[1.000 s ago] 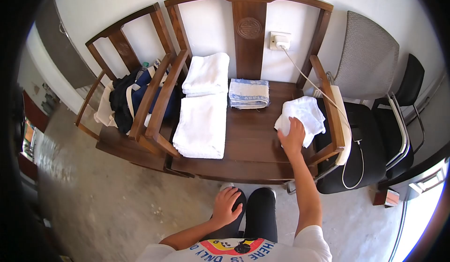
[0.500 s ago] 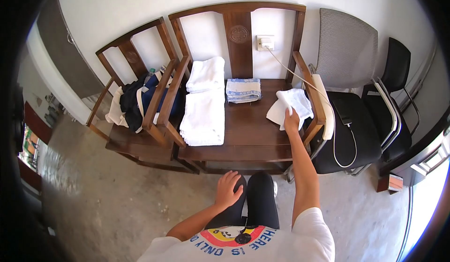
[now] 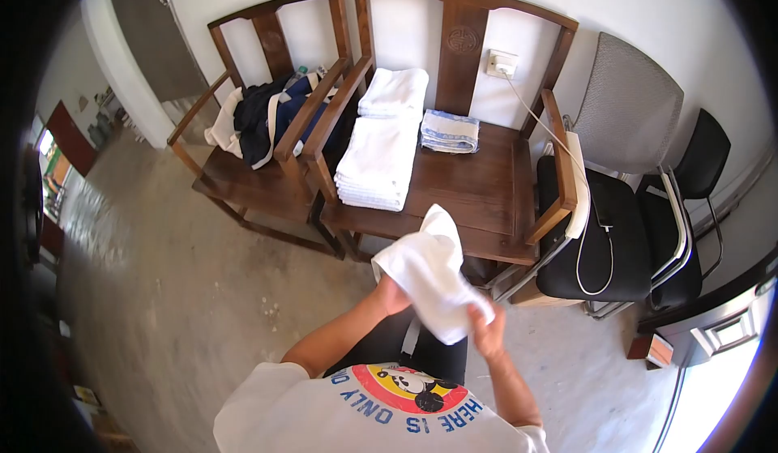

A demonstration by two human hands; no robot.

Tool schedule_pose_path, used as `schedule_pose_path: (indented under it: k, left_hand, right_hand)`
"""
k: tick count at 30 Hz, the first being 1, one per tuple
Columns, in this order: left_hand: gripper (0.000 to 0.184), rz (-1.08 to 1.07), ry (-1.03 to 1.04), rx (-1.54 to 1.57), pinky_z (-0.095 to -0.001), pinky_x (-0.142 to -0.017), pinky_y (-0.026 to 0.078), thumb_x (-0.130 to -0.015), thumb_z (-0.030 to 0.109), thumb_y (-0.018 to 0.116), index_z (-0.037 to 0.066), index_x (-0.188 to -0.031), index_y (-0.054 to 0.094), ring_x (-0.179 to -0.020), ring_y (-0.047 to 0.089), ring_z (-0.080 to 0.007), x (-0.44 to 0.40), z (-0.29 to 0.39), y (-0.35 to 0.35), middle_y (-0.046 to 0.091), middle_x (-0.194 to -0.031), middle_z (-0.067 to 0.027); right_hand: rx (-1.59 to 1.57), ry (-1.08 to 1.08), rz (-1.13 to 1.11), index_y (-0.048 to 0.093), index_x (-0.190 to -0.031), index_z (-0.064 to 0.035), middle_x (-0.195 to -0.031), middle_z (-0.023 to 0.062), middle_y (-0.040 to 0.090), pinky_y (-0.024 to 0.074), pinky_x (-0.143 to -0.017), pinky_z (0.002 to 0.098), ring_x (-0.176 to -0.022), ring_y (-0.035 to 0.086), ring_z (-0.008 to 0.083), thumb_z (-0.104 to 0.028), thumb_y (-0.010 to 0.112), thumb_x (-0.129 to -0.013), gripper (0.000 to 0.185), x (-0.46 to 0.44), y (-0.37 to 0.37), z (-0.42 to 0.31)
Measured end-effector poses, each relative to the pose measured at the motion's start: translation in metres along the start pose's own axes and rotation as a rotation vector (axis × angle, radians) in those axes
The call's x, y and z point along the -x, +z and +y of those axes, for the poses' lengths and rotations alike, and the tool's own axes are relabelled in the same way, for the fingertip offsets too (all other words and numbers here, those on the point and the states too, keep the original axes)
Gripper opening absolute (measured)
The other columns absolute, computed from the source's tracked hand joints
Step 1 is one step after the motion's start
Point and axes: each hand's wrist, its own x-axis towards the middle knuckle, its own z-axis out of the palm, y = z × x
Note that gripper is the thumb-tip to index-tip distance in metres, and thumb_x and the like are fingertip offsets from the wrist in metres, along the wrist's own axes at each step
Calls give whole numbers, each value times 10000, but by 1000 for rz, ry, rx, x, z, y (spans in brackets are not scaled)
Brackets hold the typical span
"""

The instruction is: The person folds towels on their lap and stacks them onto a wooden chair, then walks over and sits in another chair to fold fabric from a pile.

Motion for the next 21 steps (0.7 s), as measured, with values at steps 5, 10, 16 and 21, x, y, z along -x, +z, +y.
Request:
schedule_pose_path:
  k: [5,10,16,21]
  left_hand:
    - [490,-43,96,-12,-329,-947,453,-957,388,484,82,-1337,435,-1105,550,-175,4,24,8,555,-1236,-63]
    - [479,174,34,-78,-311,-937,453,-960,364,487,79,-1341,435,-1093,550,-170,28,35,20,554,-1232,-65]
    - [428,269,-15,-791,-311,-949,419,-940,222,523,12,-1311,483,-1148,513,-178,50,3,24,520,-1290,-104]
    - [357,191,62,-1151,-322,-917,460,-865,31,527,20,-1221,560,-1084,575,-193,65,18,37,598,-1195,-104]
  right_hand:
    - [30,222,-538,627,-994,38,-790,59,661,506,-664,246,-739,627,101,-111,633,-879,189,37,13,29]
    - [348,-126,-203,627,-989,6,-780,69,659,518,-624,243,-694,646,116,-55,701,-805,207,23,18,10]
    - [140,-154,-173,529,-892,14,-708,72,605,499,-629,233,-671,629,116,-53,666,-816,170,-1,60,-33]
    - [285,-195,-224,534,-869,11,-709,69,581,489,-601,251,-633,587,121,-41,674,-792,168,0,71,-17]
